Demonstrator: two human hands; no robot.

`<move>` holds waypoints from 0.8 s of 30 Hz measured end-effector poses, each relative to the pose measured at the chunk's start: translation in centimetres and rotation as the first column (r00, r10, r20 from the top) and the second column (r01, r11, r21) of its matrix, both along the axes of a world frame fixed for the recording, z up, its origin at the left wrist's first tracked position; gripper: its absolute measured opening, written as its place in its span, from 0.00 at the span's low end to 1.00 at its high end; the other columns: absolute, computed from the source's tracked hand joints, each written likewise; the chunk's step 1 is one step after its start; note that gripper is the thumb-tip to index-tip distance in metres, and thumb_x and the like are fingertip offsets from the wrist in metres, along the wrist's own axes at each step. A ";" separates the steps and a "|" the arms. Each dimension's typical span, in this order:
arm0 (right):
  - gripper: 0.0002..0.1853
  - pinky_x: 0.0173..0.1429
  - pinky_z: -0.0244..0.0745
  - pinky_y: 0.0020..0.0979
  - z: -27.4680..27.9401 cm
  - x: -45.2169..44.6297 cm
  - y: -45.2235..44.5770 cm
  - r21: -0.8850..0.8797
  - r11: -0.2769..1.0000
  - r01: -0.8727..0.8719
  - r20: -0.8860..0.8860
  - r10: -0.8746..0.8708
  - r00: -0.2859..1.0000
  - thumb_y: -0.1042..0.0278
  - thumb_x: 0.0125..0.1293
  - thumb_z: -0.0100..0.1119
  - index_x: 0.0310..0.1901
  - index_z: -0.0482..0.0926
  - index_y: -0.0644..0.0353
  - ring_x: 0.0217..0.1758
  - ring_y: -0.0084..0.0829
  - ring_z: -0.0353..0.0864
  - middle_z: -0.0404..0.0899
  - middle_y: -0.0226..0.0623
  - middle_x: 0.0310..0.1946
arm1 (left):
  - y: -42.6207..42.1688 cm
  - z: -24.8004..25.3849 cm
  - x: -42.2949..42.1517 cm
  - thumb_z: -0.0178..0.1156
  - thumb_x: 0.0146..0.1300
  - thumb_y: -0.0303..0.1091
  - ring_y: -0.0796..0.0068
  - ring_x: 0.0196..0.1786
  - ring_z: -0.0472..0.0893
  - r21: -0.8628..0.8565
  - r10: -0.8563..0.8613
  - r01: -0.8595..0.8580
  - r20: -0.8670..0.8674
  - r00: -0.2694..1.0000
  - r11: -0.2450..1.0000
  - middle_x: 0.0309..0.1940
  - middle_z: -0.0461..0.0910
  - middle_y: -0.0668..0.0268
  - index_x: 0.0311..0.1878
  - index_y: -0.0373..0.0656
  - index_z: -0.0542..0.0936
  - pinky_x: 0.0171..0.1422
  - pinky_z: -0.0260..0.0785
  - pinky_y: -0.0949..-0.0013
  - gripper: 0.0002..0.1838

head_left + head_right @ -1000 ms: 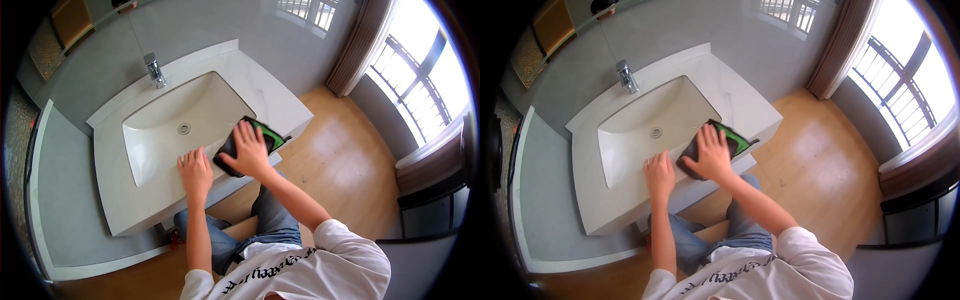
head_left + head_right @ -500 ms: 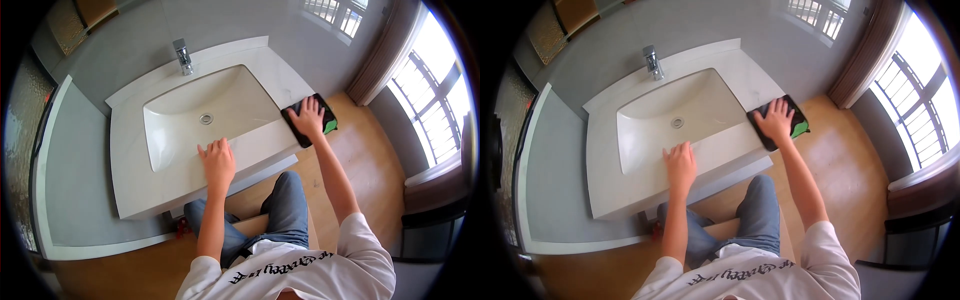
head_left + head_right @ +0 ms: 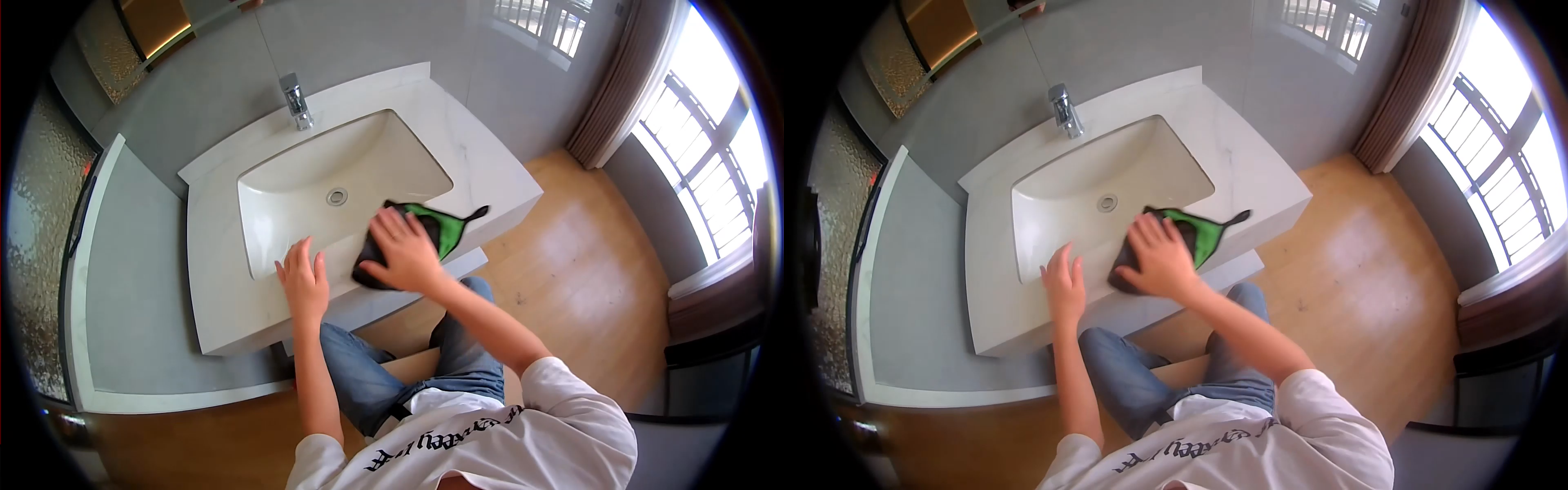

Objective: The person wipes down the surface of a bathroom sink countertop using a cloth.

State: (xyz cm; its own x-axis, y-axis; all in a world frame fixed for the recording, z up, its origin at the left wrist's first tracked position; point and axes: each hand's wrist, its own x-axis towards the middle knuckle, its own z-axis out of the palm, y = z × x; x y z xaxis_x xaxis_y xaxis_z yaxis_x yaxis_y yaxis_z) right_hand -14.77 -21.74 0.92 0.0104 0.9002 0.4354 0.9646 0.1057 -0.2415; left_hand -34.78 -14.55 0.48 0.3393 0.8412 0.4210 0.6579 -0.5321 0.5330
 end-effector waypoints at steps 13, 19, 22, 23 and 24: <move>0.46 0.76 0.47 0.56 0.3 24.3 1.6 -0.238 0.534 0.811 0.047 -0.828 0.559 0.31 0.67 0.42 0.73 0.57 0.66 0.79 0.46 0.50 0.55 0.50 0.75 | -0.7 -0.1 0.6 0.54 0.70 0.42 0.63 0.60 0.73 0.126 0.113 -0.080 -0.282 0.953 0.989 0.50 0.79 0.66 0.56 0.46 0.77 0.75 0.51 0.40 0.17; 0.44 0.77 0.45 0.55 -1.0 15.5 2.4 -0.085 0.729 0.679 0.158 -0.663 0.732 0.37 0.68 0.45 0.70 0.59 0.72 0.78 0.50 0.51 0.56 0.56 0.73 | -0.7 -0.2 0.8 0.53 0.70 0.40 0.63 0.58 0.75 0.130 0.114 -0.081 -0.264 0.958 0.988 0.49 0.79 0.66 0.56 0.45 0.77 0.74 0.53 0.41 0.15; 0.41 0.76 0.47 0.55 -0.7 6.1 2.2 -0.010 0.899 0.437 0.096 -0.435 0.896 0.42 0.65 0.52 0.66 0.63 0.73 0.75 0.51 0.57 0.62 0.56 0.69 | -0.7 -0.2 1.0 0.52 0.70 0.38 0.62 0.57 0.75 0.156 0.137 -0.100 -0.243 0.960 0.983 0.49 0.79 0.65 0.56 0.45 0.77 0.74 0.54 0.42 0.15; 0.40 0.76 0.47 0.54 -0.4 2.8 2.0 -0.003 0.948 0.319 0.074 -0.318 0.945 0.43 0.64 0.54 0.65 0.64 0.74 0.73 0.51 0.58 0.64 0.56 0.67 | -0.8 -0.3 0.9 0.52 0.70 0.38 0.62 0.57 0.75 0.153 0.140 -0.105 -0.246 0.959 0.983 0.49 0.79 0.65 0.56 0.45 0.77 0.74 0.54 0.42 0.15; 0.38 0.75 0.49 0.54 -0.3 -0.5 2.1 0.028 0.974 0.225 0.056 -0.226 0.973 0.47 0.62 0.56 0.63 0.66 0.74 0.72 0.52 0.60 0.67 0.55 0.65 | -0.8 -0.4 0.9 0.51 0.71 0.37 0.61 0.58 0.75 0.162 0.138 -0.107 -0.197 0.971 0.981 0.50 0.79 0.64 0.57 0.44 0.76 0.74 0.54 0.43 0.16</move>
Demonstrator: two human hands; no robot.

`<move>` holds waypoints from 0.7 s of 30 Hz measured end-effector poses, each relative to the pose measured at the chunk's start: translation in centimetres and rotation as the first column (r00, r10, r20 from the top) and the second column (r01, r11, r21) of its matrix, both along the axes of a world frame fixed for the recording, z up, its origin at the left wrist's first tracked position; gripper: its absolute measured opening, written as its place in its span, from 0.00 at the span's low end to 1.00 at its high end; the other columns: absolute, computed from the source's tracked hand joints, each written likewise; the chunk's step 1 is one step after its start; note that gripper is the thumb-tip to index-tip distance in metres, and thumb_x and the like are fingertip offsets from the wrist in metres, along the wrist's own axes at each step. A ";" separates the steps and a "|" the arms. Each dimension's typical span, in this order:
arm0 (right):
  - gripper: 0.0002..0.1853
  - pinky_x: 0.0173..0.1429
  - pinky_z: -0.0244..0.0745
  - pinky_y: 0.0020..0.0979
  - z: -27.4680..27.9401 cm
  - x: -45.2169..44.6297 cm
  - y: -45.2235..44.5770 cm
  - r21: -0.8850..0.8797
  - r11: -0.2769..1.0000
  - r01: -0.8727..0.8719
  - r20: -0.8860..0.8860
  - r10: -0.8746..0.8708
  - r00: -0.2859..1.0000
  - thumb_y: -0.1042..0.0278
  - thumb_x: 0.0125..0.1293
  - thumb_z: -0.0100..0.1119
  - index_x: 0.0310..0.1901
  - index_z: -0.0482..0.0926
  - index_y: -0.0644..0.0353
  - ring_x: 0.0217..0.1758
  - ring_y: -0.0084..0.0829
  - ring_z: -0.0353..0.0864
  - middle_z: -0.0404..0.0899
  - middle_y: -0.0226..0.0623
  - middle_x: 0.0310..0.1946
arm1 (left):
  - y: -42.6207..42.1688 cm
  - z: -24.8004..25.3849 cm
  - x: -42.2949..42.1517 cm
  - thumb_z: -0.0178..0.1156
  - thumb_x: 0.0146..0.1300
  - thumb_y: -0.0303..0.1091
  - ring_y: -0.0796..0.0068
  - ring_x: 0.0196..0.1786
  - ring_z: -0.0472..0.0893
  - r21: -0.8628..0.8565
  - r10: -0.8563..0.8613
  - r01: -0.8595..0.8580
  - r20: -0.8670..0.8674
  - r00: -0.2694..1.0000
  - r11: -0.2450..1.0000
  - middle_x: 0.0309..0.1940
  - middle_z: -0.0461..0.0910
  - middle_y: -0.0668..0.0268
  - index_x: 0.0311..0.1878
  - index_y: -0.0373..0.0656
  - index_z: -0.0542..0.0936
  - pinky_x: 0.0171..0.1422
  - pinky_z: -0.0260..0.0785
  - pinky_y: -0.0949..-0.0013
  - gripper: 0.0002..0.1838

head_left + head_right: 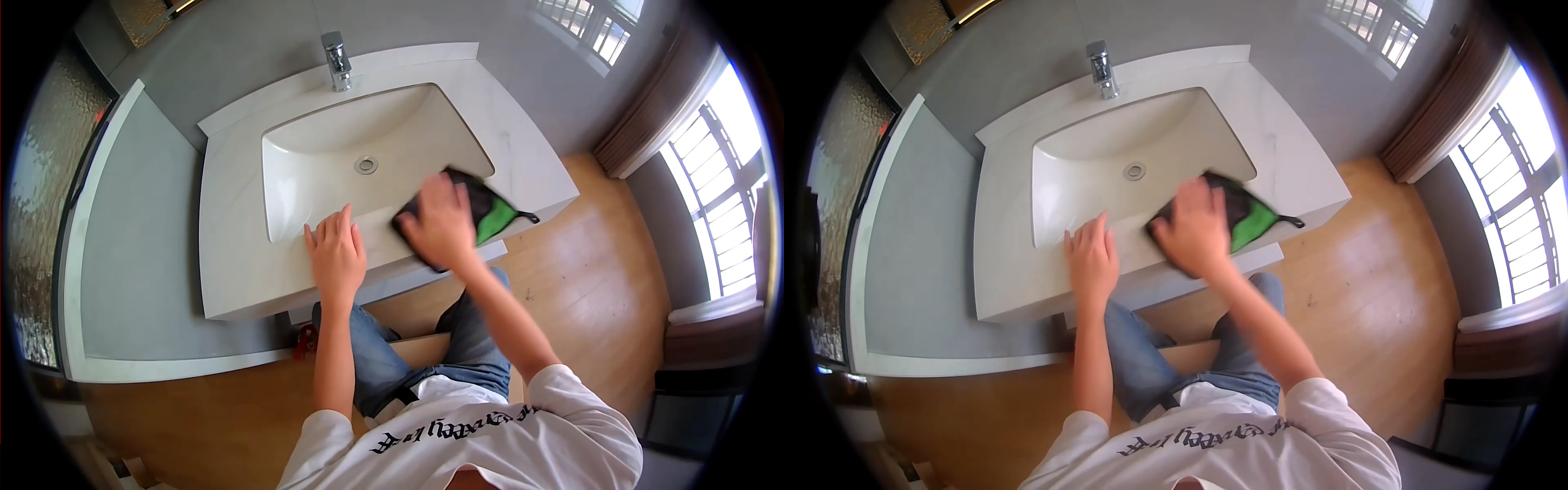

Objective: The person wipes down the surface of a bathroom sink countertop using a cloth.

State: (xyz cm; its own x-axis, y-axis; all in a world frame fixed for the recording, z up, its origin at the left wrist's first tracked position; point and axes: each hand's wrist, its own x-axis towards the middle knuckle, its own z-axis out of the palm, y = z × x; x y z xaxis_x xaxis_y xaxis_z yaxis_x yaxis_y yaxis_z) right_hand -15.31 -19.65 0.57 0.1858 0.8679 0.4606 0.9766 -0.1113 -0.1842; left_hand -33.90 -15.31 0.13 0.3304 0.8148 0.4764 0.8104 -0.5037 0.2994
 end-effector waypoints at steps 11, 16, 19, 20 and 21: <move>0.36 0.76 0.51 0.50 0.7 1.1 -0.9 -0.015 0.983 -0.183 -0.077 0.182 0.980 0.43 0.62 0.58 0.63 0.71 0.64 0.74 0.46 0.60 0.66 0.52 0.68 | 0.1 -0.2 -0.7 0.51 0.71 0.38 0.57 0.59 0.74 0.016 -0.104 0.103 0.042 0.994 0.995 0.52 0.78 0.60 0.59 0.42 0.74 0.74 0.55 0.45 0.17; 0.39 0.78 0.47 0.47 0.8 13.5 -1.1 -0.094 0.981 0.171 -0.002 -0.172 0.985 0.38 0.67 0.50 0.69 0.64 0.62 0.78 0.47 0.53 0.59 0.53 0.72 | -0.3 0.2 -0.6 0.55 0.69 0.39 0.59 0.59 0.74 0.031 -0.095 0.094 0.044 0.994 0.995 0.51 0.78 0.63 0.57 0.42 0.75 0.73 0.57 0.45 0.17; 0.42 0.78 0.46 0.48 0.6 17.3 -0.6 -0.073 0.926 0.370 0.010 -0.370 0.929 0.36 0.67 0.49 0.72 0.59 0.63 0.78 0.48 0.52 0.57 0.53 0.73 | -0.3 0.4 -0.4 0.55 0.68 0.39 0.60 0.59 0.74 0.022 -0.072 0.072 0.024 0.997 0.997 0.51 0.78 0.63 0.56 0.42 0.75 0.72 0.58 0.45 0.17; 0.42 0.78 0.46 0.48 0.1 17.7 -0.5 -0.059 0.919 0.390 0.001 -0.390 0.921 0.37 0.68 0.48 0.72 0.59 0.66 0.78 0.49 0.51 0.56 0.56 0.73 | -0.3 0.4 -0.4 0.55 0.68 0.39 0.60 0.59 0.74 0.021 -0.064 0.063 0.028 0.998 0.998 0.51 0.78 0.63 0.56 0.42 0.75 0.72 0.58 0.45 0.17; 0.42 0.78 0.46 0.48 -0.1 17.2 -0.4 -0.059 0.924 0.377 0.008 -0.377 0.926 0.37 0.68 0.48 0.72 0.59 0.66 0.78 0.49 0.51 0.56 0.56 0.73 | -0.3 0.4 -0.4 0.55 0.68 0.39 0.60 0.59 0.75 0.025 -0.065 0.064 0.034 0.997 0.998 0.51 0.78 0.63 0.56 0.42 0.75 0.72 0.58 0.45 0.17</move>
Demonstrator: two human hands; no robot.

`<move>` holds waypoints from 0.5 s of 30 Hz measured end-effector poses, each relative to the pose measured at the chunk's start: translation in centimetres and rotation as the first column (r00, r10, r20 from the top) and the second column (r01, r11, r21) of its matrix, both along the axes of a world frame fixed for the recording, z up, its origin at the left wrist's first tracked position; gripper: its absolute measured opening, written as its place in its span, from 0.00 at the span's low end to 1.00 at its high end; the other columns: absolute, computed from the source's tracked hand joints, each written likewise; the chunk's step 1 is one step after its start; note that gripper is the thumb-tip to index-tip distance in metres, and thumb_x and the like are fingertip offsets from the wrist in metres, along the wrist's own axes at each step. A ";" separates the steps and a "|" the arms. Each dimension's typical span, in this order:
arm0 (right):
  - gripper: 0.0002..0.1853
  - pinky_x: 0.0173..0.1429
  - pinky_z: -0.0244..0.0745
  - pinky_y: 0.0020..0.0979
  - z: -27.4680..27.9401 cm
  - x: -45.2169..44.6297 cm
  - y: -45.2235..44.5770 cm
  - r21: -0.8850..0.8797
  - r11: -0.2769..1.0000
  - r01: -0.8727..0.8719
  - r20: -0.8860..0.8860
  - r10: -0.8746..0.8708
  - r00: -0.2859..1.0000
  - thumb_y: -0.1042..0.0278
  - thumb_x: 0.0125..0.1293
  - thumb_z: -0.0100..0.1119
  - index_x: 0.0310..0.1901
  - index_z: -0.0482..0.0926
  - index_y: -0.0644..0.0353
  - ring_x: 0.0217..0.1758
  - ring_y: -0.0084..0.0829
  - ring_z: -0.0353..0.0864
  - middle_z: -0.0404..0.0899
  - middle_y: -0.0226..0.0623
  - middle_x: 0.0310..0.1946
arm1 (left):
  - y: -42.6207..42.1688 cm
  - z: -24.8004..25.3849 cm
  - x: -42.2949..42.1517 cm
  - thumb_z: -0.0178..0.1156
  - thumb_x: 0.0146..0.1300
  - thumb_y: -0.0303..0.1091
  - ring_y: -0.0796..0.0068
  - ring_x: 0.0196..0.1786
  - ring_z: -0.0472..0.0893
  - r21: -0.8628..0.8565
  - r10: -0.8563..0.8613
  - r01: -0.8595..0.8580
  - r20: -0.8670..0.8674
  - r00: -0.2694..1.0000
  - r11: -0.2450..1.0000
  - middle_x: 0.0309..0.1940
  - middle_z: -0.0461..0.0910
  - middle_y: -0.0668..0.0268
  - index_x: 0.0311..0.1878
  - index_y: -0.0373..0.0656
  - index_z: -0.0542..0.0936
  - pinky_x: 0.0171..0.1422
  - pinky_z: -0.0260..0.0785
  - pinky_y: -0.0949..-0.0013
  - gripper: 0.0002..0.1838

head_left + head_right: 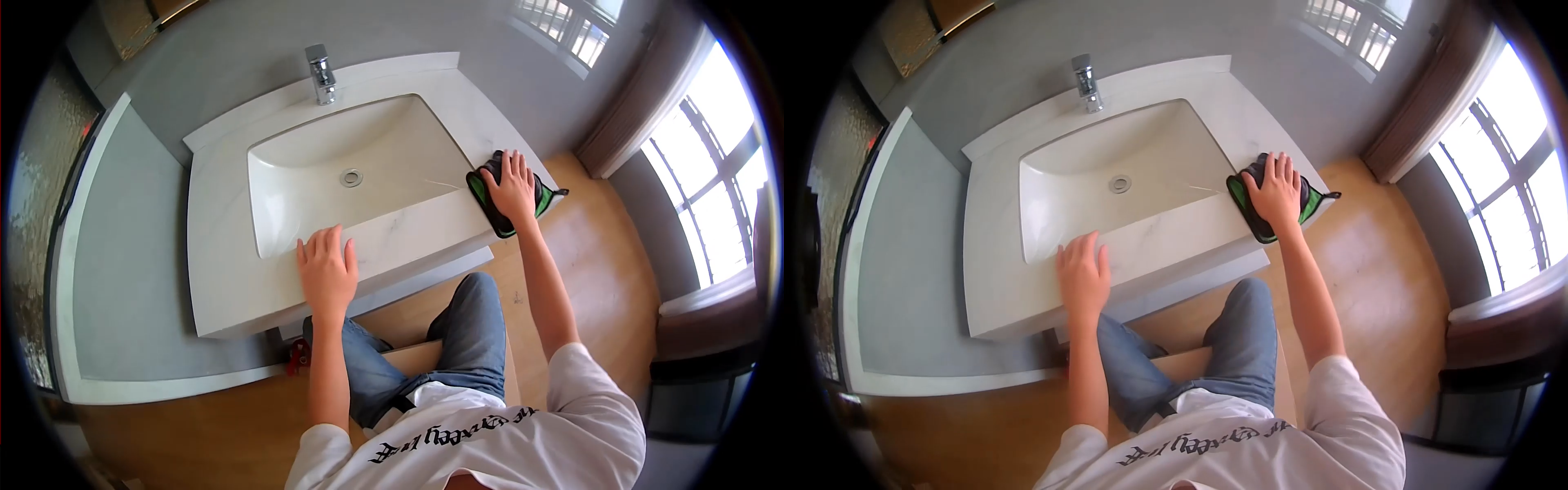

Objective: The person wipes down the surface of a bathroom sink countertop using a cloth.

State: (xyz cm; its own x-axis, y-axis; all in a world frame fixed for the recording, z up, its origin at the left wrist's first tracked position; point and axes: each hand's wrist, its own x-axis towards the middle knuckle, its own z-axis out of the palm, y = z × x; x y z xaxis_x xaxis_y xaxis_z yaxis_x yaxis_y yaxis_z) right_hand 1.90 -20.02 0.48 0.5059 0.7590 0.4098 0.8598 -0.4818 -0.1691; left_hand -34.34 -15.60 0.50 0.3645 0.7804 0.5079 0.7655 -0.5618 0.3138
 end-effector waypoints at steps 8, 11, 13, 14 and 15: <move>0.40 0.76 0.50 0.51 0.5 -14.4 -1.6 0.010 0.940 -0.341 0.041 0.340 0.939 0.46 0.63 0.56 0.68 0.64 0.69 0.75 0.53 0.57 0.61 0.58 0.70 | -0.4 0.7 0.3 0.53 0.68 0.33 0.58 0.57 0.76 0.075 0.010 -0.017 0.091 0.996 0.997 0.52 0.78 0.60 0.57 0.41 0.74 0.73 0.55 0.45 0.15; 0.37 0.75 0.52 0.52 1.1 -22.2 -0.5 0.058 0.829 -0.557 -0.010 0.558 0.830 0.47 0.63 0.54 0.66 0.66 0.68 0.74 0.54 0.58 0.64 0.56 0.69 | -0.4 0.3 -0.3 0.49 0.67 0.27 0.54 0.57 0.75 0.150 -0.147 0.107 0.288 0.946 0.983 0.52 0.77 0.56 0.57 0.39 0.73 0.72 0.58 0.46 0.16; 0.35 0.75 0.52 0.52 0.0 -25.5 1.1 0.045 0.752 -0.657 0.032 0.657 0.754 0.48 0.65 0.51 0.66 0.67 0.68 0.74 0.54 0.59 0.65 0.56 0.68 | 0.0 -0.3 -1.2 0.50 0.67 0.27 0.54 0.57 0.76 0.160 -0.169 0.112 0.401 0.900 0.981 0.53 0.77 0.56 0.56 0.38 0.74 0.70 0.60 0.48 0.15; 0.35 0.75 0.52 0.52 -0.4 -26.4 1.6 0.014 0.715 -0.699 0.070 0.697 0.714 0.48 0.66 0.49 0.66 0.67 0.68 0.74 0.54 0.59 0.65 0.56 0.68 | 0.1 -0.5 -1.9 0.50 0.67 0.27 0.54 0.57 0.76 0.165 -0.194 0.125 0.516 0.835 0.978 0.53 0.77 0.56 0.55 0.37 0.75 0.69 0.62 0.50 0.15; 0.34 0.76 0.51 0.51 0.0 -26.9 2.0 0.054 0.693 -0.719 0.004 0.719 0.695 0.48 0.67 0.48 0.67 0.66 0.67 0.75 0.53 0.58 0.65 0.55 0.68 | -0.4 0.1 -2.6 0.50 0.67 0.26 0.50 0.57 0.75 0.150 -0.160 0.088 0.576 0.802 0.985 0.55 0.75 0.51 0.56 0.36 0.74 0.64 0.67 0.53 0.15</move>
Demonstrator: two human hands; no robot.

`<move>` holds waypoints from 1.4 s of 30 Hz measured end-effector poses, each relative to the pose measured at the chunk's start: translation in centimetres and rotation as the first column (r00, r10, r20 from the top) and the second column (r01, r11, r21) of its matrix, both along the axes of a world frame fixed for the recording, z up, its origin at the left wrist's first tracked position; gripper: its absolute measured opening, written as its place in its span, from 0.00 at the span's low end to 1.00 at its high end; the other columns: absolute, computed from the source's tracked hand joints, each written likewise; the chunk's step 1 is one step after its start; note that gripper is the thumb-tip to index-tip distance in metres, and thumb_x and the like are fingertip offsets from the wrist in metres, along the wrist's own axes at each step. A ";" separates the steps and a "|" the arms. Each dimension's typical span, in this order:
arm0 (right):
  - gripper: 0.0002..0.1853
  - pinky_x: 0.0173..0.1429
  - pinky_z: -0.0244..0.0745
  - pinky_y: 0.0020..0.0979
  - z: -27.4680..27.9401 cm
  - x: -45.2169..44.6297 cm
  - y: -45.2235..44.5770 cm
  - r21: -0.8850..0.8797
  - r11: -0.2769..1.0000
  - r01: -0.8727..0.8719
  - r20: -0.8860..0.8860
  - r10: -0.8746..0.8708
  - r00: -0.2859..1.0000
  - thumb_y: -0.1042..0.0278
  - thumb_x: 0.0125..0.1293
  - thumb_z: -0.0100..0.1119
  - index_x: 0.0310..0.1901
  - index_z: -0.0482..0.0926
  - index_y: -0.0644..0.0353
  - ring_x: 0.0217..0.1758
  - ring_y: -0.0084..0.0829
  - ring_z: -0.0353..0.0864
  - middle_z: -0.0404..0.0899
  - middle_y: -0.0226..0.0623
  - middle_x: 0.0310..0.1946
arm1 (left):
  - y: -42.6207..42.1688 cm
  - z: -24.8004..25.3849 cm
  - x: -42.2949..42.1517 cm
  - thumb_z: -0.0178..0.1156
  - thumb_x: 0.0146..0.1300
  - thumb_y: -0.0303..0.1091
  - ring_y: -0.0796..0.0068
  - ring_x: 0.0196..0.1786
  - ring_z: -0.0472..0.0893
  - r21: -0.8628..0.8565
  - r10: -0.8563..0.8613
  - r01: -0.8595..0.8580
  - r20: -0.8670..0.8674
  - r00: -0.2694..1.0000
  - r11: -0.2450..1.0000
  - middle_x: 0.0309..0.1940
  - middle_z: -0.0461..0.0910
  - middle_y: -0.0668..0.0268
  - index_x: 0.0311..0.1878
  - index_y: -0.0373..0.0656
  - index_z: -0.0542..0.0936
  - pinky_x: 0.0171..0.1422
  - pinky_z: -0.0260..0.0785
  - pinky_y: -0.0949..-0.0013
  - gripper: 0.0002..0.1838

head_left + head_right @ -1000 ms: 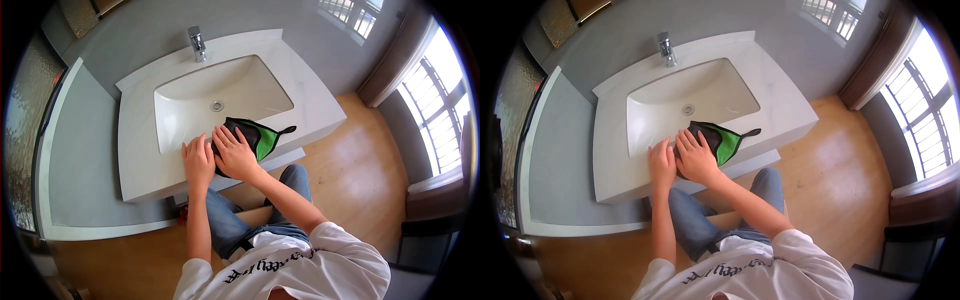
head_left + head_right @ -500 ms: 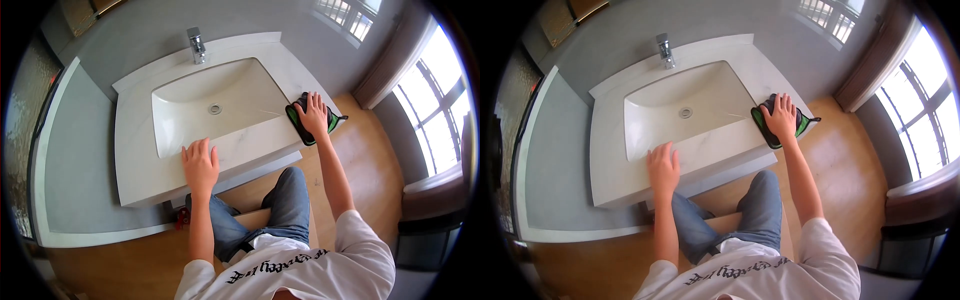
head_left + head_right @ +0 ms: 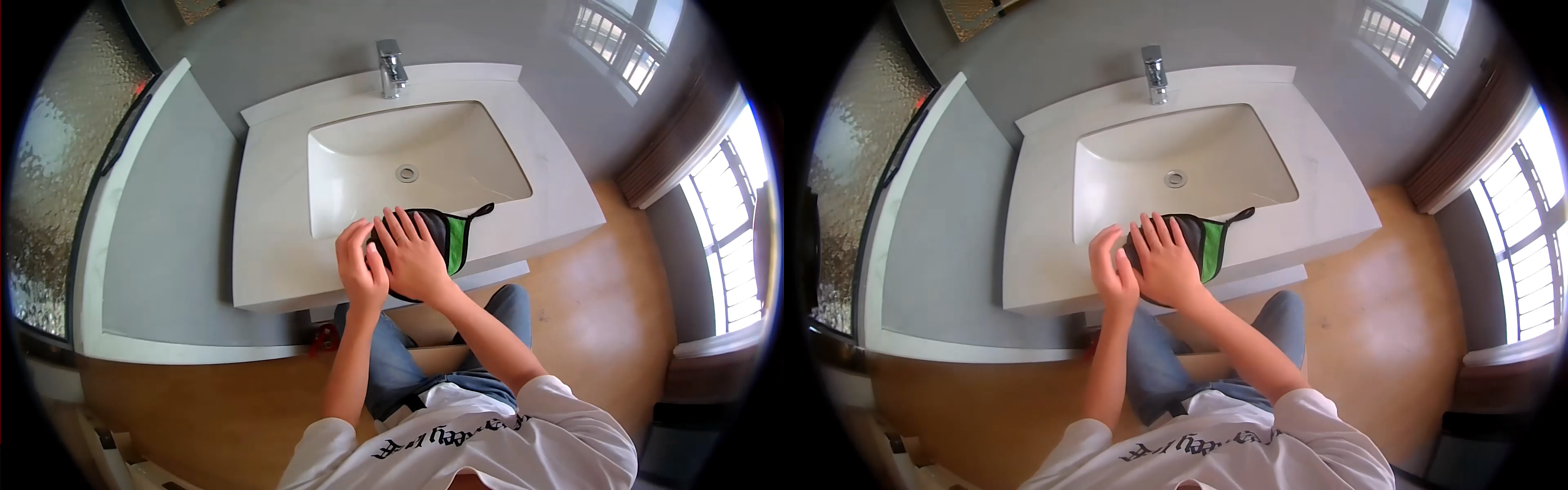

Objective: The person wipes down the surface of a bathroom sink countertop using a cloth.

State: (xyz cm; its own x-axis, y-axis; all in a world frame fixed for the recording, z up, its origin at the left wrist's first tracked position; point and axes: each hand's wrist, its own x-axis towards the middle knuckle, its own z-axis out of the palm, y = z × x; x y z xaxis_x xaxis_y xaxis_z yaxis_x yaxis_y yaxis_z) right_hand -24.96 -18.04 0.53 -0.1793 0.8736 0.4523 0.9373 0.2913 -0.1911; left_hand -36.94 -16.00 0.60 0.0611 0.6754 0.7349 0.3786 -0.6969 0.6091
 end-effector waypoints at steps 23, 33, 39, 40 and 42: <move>0.06 0.36 0.73 0.33 14.0 12.0 -10.4 0.345 0.829 -0.440 -0.889 0.440 0.131 0.75 0.64 0.55 0.33 0.79 0.68 0.33 0.35 0.80 0.81 0.43 0.30 | -5.6 1.1 11.4 0.62 0.61 0.49 0.46 0.71 0.63 -0.035 -0.052 0.039 -0.596 0.801 0.999 0.66 0.67 0.44 0.64 0.33 0.70 0.74 0.48 0.39 0.35; 0.15 0.33 0.71 0.21 28.3 7.0 -20.6 0.645 0.461 -0.609 -0.712 0.651 -0.261 0.78 0.69 0.52 0.55 0.74 0.57 0.32 0.19 0.79 0.82 0.32 0.30 | -4.0 -0.5 15.8 0.52 0.68 0.56 0.40 0.73 0.59 0.012 0.030 -0.030 -0.729 0.684 0.999 0.71 0.62 0.45 0.70 0.37 0.66 0.71 0.50 0.32 0.36; 0.09 0.21 0.58 0.15 33.3 0.7 -24.9 -0.424 0.631 0.649 -0.890 -0.424 -0.169 0.75 0.70 0.34 0.32 0.65 0.61 0.16 0.16 0.56 0.62 0.25 0.21 | -4.0 -0.6 15.8 0.51 0.69 0.56 0.41 0.73 0.60 0.018 0.025 -0.018 -0.728 0.685 1.000 0.71 0.62 0.47 0.70 0.37 0.66 0.71 0.50 0.32 0.36; 0.09 0.21 0.58 0.15 33.0 0.8 -25.0 -0.423 0.628 0.654 -0.891 -0.420 -0.173 0.75 0.70 0.34 0.32 0.65 0.61 0.16 0.16 0.56 0.62 0.25 0.21 | -4.0 -0.6 15.8 0.51 0.69 0.56 0.41 0.73 0.60 0.017 0.031 -0.028 -0.727 0.686 0.999 0.71 0.62 0.47 0.69 0.38 0.67 0.72 0.50 0.32 0.35; 0.08 0.22 0.60 0.15 31.5 1.4 -24.9 0.209 0.888 0.409 -0.876 0.356 -0.326 0.75 0.69 0.35 0.36 0.67 0.65 0.17 0.18 0.55 0.61 0.26 0.25 | -4.0 -0.7 15.7 0.51 0.69 0.56 0.42 0.73 0.60 0.020 0.031 -0.024 -0.723 0.690 1.000 0.70 0.63 0.47 0.69 0.38 0.67 0.72 0.50 0.33 0.35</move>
